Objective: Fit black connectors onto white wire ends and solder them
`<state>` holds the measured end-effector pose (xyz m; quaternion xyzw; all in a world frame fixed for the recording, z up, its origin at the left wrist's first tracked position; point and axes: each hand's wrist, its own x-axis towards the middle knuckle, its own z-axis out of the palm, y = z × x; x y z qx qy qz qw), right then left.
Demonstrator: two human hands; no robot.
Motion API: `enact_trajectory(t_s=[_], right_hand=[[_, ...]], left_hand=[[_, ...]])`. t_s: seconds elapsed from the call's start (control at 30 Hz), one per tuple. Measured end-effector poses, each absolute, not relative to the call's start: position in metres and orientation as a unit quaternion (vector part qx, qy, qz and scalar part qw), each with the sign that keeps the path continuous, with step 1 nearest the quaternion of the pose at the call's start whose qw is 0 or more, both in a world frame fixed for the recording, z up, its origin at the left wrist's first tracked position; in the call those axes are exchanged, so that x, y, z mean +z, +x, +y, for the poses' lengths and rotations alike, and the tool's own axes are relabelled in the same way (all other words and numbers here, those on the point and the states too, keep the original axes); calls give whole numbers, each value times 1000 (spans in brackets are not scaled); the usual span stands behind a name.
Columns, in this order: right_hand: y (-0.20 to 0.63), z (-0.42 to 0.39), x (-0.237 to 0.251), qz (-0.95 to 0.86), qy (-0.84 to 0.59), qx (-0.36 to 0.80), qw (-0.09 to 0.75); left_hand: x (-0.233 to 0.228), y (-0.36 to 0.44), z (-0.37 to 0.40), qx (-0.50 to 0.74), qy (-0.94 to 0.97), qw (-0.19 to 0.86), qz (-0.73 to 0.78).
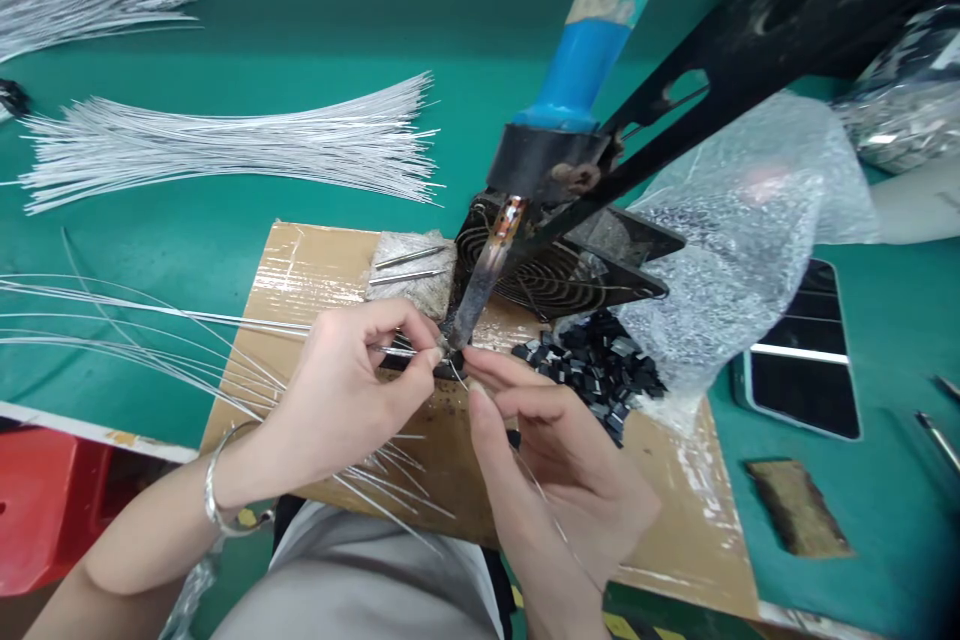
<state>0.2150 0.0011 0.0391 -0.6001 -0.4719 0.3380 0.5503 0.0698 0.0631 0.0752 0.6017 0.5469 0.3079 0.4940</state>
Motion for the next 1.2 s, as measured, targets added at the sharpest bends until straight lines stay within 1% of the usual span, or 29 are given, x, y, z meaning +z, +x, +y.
enact_trajectory(t_s=[0.53, 0.87, 1.2], right_hand=[[215, 1, 37, -480, -596, 320, 559], [223, 0, 26, -526, -567, 318, 548], [222, 2, 29, -526, -571, 307, 550]], left_hand=[[73, 70, 63, 314, 600, 494, 545], [69, 69, 62, 298, 609, 479, 558], [67, 70, 58, 296, 607, 458, 579]])
